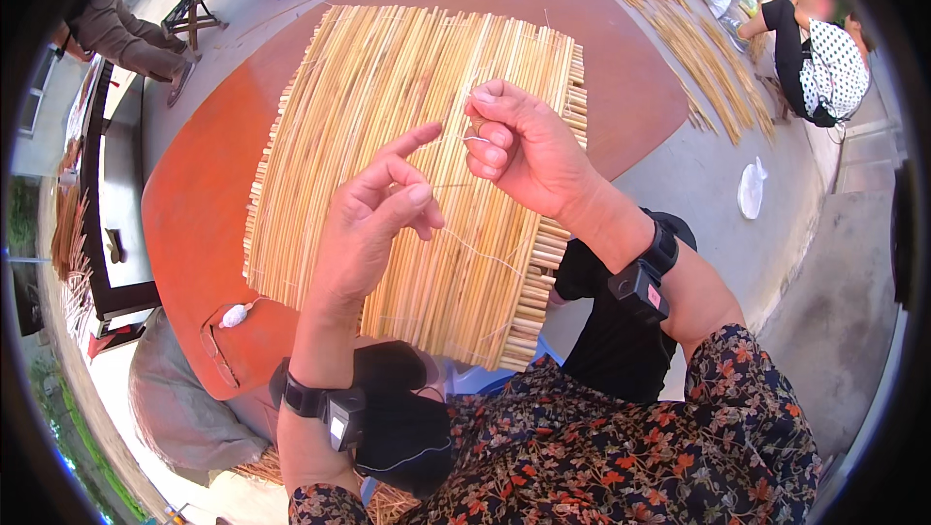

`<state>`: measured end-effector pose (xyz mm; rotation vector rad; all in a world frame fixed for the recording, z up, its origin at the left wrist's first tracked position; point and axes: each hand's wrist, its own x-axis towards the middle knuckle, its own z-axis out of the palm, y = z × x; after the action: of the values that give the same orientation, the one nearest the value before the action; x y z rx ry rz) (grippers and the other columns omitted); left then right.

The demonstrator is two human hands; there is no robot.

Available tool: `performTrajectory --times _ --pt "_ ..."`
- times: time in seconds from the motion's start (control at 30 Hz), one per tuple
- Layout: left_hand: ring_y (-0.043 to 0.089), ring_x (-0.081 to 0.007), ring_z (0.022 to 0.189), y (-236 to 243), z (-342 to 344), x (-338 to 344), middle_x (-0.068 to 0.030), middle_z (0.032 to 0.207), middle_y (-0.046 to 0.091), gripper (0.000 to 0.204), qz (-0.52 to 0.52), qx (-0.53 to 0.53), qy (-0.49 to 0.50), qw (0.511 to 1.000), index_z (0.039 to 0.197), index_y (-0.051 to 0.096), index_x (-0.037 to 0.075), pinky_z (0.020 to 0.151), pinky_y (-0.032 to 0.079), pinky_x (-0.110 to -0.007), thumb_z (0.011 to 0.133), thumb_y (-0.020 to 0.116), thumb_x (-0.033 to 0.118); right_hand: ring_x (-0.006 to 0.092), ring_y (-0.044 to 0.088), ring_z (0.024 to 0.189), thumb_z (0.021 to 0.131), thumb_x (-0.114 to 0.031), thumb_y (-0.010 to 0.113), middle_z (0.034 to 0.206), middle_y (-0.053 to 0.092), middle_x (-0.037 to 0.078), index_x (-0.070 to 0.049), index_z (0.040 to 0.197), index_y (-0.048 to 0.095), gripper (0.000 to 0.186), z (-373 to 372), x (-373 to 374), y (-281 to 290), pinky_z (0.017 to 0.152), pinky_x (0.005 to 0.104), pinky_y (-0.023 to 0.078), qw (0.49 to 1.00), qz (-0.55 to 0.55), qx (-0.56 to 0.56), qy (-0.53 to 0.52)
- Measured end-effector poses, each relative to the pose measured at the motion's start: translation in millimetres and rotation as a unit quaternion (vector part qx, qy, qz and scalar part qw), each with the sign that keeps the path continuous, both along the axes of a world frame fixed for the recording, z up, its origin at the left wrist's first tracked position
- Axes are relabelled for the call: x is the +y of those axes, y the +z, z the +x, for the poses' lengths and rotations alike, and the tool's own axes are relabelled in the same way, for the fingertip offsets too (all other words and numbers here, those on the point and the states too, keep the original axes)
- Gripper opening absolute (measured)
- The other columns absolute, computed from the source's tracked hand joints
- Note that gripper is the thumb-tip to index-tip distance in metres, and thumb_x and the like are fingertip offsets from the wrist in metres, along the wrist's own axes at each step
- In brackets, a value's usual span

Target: The person assembles a straw mat by aligning straw stalks on a table and threading a long white cord through them using a large needle, occasionally reaching into a bag for supplies.

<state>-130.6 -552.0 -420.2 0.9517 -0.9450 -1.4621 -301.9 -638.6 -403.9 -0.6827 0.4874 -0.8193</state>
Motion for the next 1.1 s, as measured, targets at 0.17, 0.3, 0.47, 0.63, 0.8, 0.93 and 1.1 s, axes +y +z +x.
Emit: performTrajectory --times 0.17,0.3,0.47,0.63,0.8,0.93,1.1 --pt "0.054 -0.0103 0.066 -11.2 15.2 1.3 -0.0036 0.074 0.06 0.009 0.07 -0.079 -0.105 0.989 0.083 0.056 0.004 0.064 0.045 -0.024 0.088 0.056 0.011 0.0058 0.05 0.055 0.09 -0.018 0.061 0.069 0.056 -0.003 -0.008 0.09 0.059 0.011 -14.5 -5.1 13.0 0.047 0.0206 0.037 0.999 -0.04 -0.008 -0.003" --pt "0.053 -0.0101 0.066 -21.1 24.0 -3.8 -0.0033 0.071 0.058 0.009 0.104 -0.106 -0.033 0.988 0.081 0.055 0.005 0.065 0.045 -0.024 0.088 0.054 0.01 0.0059 0.05 0.054 0.09 -0.017 0.061 0.068 0.056 -0.003 -0.007 0.089 0.059 0.01 -25.9 -2.8 20.6 0.047 0.0212 0.037 0.995 -0.092 0.018 -0.021" --pt "0.054 -0.0095 0.068 -12.3 -15.0 -4.5 -0.0028 0.079 0.059 0.01 -0.044 -0.056 -0.032 0.997 0.082 0.054 0.004 0.066 0.044 -0.025 0.089 0.052 0.011 0.0104 0.05 0.049 0.094 -0.014 0.054 0.066 0.055 0.002 -0.004 0.09 0.056 0.01 -19.7 3.3 13.5 0.042 0.0235 0.039 0.998 -0.052 -0.004 0.032" --pt "0.05 -0.0083 0.069 -12.7 -10.9 -1.0 -0.0001 0.075 0.054 0.011 0.013 -0.104 -0.193 0.976 0.082 0.052 0.004 0.066 0.042 -0.024 0.09 0.053 0.012 0.0119 0.051 0.048 0.094 -0.012 0.053 0.065 0.055 0.003 -0.003 0.09 0.056 0.01 -21.5 3.1 20.6 0.042 0.0238 0.039 0.996 -0.082 0.005 0.019" --pt "0.049 -0.0081 0.068 -28.1 7.0 -0.9 0.0002 0.074 0.052 0.013 0.042 -0.125 -0.096 0.987 0.08 0.051 0.005 0.065 0.041 -0.023 0.09 0.053 0.013 0.0105 0.052 0.049 0.092 -0.014 0.057 0.065 0.057 0.002 -0.004 0.089 0.058 0.011 -28.5 -1.0 24.4 0.044 0.0231 0.041 0.993 -0.118 -0.003 -0.011" --pt "0.053 -0.0096 0.072 -19.6 -2.4 -3.4 -0.0094 0.098 0.055 0.011 -0.079 -0.018 -0.021 0.996 0.08 0.051 0.005 0.069 0.044 -0.024 0.088 0.054 0.012 0.0095 0.055 0.051 0.09 -0.015 0.06 0.066 0.059 0.001 -0.004 0.09 0.059 0.011 -26.0 2.3 21.9 0.046 0.0222 0.044 0.994 -0.107 0.015 0.029" --pt "0.057 -0.0119 0.078 -6.7 -16.9 1.5 -0.0099 0.106 0.056 0.01 -0.05 -0.014 -0.128 0.99 0.081 0.052 0.004 0.074 0.045 -0.026 0.088 0.056 0.01 0.0145 0.057 0.049 0.092 -0.01 0.056 0.065 0.058 0.006 -0.002 0.09 0.057 0.008 -15.0 10.3 18.1 0.041 0.0264 0.047 0.994 -0.085 0.017 0.061"
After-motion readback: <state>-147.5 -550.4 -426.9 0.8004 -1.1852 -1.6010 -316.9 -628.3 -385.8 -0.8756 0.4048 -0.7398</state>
